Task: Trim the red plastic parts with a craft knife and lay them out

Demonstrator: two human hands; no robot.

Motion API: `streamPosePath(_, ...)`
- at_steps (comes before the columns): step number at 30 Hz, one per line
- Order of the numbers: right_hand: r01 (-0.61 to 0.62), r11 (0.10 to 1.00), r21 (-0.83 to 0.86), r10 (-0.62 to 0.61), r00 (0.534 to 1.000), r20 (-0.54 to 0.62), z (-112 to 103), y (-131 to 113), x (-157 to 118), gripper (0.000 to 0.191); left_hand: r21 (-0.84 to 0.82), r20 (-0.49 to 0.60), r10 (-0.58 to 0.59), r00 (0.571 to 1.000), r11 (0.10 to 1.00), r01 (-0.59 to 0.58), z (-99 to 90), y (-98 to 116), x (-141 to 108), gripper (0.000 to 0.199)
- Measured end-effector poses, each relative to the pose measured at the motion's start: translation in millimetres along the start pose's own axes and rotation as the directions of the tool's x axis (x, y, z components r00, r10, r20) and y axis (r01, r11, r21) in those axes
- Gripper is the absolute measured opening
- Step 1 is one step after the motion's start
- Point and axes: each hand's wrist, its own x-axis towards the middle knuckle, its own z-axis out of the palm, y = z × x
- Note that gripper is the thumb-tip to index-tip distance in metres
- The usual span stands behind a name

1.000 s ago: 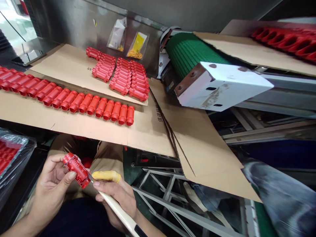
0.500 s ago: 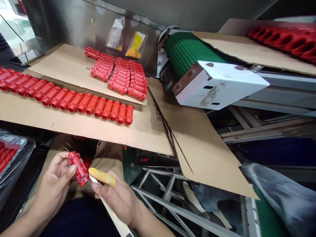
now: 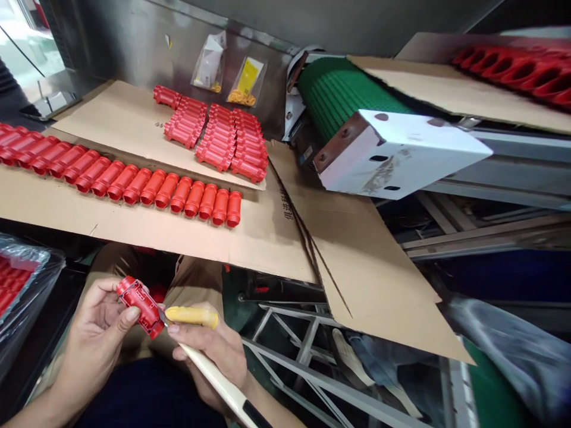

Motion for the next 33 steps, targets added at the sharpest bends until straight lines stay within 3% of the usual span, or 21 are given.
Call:
streamPosePath(16,0.017,1.000,-0.023,-0.018,1.000,-0.019,2.9,0.5,-1.4,0.031,-0.033,-0.069,0.016,0.997,0.999,-0.018,10.5,8.4,0.5,0.024)
streamPosePath(21,-0.019,1.000,0.013,0.019,1.000,-0.018,5.0,6.8,-3.7,0.017,-0.036,-0.090,0.008,0.996,0.999,-0.011,15.1,9.8,2.1,0.024)
streamPosePath(23,0.007,1.000,-0.016,-0.007,1.000,0.027,2.5,7.1,-1.2,0.015,-0.037,-0.099,0.001,0.995,0.999,-0.005,16.0,10.3,2.6,0.025)
streamPosePath(26,0.125,0.973,-0.192,-0.092,0.981,0.174,-6.1,4.8,4.1,0.018,-0.035,-0.087,-0.044,0.995,0.999,0.041,14.8,11.1,3.5,0.027)
streamPosePath(28,0.144,0.950,-0.277,-0.089,0.975,0.203,-13.1,4.5,5.5,0.021,-0.034,-0.068,-0.094,0.993,0.995,0.092,12.8,11.8,4.1,0.031)
streamPosePath(33,-0.008,0.966,-0.259,-0.017,0.996,-0.092,-20.0,10.7,0.7,0.036,-0.047,-0.064,-0.130,0.989,0.991,0.127,10.2,11.2,2.5,0.028)
